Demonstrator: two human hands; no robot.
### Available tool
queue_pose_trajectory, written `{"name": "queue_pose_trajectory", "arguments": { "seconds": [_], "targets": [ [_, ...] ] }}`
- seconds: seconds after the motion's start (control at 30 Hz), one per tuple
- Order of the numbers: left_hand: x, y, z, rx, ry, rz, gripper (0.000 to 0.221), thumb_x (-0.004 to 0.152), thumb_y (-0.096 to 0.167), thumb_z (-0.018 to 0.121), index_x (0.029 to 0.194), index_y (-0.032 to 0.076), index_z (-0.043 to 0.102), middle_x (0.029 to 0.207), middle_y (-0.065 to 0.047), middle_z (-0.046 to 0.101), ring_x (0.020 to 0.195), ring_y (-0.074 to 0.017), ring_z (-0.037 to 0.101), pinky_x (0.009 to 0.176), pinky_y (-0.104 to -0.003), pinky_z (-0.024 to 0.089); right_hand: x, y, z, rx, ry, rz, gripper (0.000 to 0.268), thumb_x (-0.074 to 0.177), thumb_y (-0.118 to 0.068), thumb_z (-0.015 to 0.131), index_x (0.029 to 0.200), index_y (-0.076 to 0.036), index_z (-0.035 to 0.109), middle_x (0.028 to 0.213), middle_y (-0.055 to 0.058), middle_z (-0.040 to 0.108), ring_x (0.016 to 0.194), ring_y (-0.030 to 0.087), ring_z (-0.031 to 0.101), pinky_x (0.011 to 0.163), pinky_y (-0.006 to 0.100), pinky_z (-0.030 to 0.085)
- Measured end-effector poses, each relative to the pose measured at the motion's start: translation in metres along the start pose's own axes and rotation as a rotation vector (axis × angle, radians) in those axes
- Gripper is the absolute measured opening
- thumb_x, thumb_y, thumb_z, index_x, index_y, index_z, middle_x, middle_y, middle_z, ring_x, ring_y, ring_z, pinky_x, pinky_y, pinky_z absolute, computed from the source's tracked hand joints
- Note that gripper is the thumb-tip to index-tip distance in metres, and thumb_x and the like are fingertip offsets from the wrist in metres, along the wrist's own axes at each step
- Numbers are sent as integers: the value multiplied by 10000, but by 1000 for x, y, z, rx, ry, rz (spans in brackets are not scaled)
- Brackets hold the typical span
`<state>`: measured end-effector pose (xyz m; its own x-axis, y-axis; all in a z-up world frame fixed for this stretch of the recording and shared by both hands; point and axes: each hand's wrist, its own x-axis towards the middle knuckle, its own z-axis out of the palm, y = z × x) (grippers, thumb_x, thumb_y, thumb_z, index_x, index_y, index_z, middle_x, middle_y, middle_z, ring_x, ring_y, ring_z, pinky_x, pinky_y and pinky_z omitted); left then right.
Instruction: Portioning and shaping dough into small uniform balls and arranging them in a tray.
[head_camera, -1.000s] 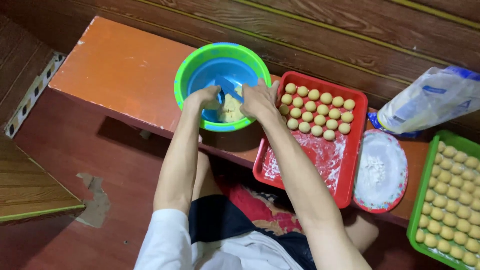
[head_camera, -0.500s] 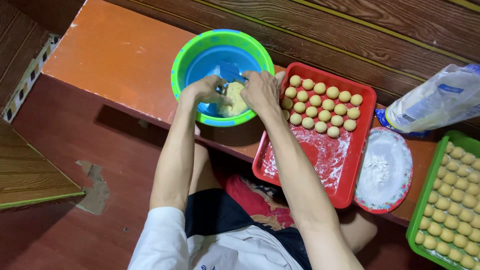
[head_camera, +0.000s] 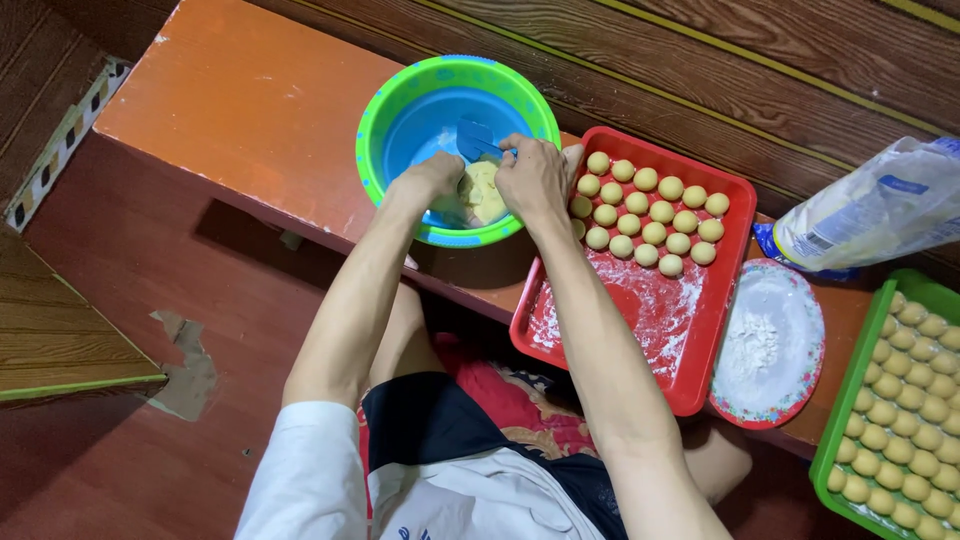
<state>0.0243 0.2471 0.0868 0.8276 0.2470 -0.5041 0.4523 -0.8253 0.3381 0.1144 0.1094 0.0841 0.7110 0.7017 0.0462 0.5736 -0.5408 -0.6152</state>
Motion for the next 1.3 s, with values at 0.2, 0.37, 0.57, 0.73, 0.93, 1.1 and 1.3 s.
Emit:
{"name": "queue_pose_trajectory", "arguments": {
  "seconds": [0.2, 0.37, 0.57, 0.73, 0.93, 1.1, 1.3],
  "targets": [
    [39, -18, 42, 119, 101, 38, 308, 777, -10, 685, 1062, -121, 719, 993, -291, 694, 960, -458, 721, 744, -550, 616, -2, -1, -1, -18, 0, 4, 301, 939, -201, 513, 1125, -157, 746, 1000, 152, 757, 1137, 397, 672, 971, 549, 446],
    [38, -22, 37, 39, 74, 20, 326, 786, 18, 718, 1097, -80, 703, 1009, -295, 701, 953, -462, 719, 699, -543, 624, -4, 1, 1, -36, 3, 3, 296, 934, -185, 522, 1117, -132, 748, 1023, 181, 749, 1138, 422, 667, 962, 565, 468],
    [65, -48, 44, -115, 67, 48, 234, 865, 76, 660, 1018, -95, 710, 940, -290, 696, 916, -468, 698, 705, -548, 582, -1, 0, 1, -115, -33, -15, 269, 914, -214, 547, 1074, -161, 757, 1019, 182, 748, 1122, 429, 675, 984, 578, 486],
    [79, -66, 49, -223, 96, 90, 186, 852, 128, 696, 907, -48, 674, 843, -234, 670, 823, -401, 678, 663, -523, 529, 1, 0, 1, -161, -57, 5, 262, 900, -244, 560, 1056, -196, 764, 1022, 175, 750, 1114, 416, 685, 976, 570, 500],
    [47, -47, 47, -52, 152, 65, 459, 801, 183, 812, 1194, -2, 662, 1125, -255, 676, 1110, -438, 667, 903, -522, 587, 0, -6, -1, -181, -71, -1, 273, 888, -243, 561, 1052, -198, 773, 1007, 182, 757, 1081, 426, 700, 962, 565, 520],
    [41, -42, 50, 5, 167, 88, 736, 816, 226, 856, 1366, -33, 442, 1151, -341, 651, 1051, -538, 672, 856, -639, 581, -3, -8, 1, -190, -67, 11, 285, 899, -266, 547, 1067, -216, 773, 1024, 184, 759, 1090, 429, 699, 970, 571, 516],
    [7, -20, 39, 138, 275, 126, 544, 961, 233, 690, 1458, 124, 499, 1003, -289, 687, 962, -521, 709, 805, -638, 587, -10, -6, 8, -179, -60, 51, 333, 877, -226, 517, 1082, -191, 777, 1014, 184, 771, 1057, 444, 712, 936, 585, 528]
  ]
}}
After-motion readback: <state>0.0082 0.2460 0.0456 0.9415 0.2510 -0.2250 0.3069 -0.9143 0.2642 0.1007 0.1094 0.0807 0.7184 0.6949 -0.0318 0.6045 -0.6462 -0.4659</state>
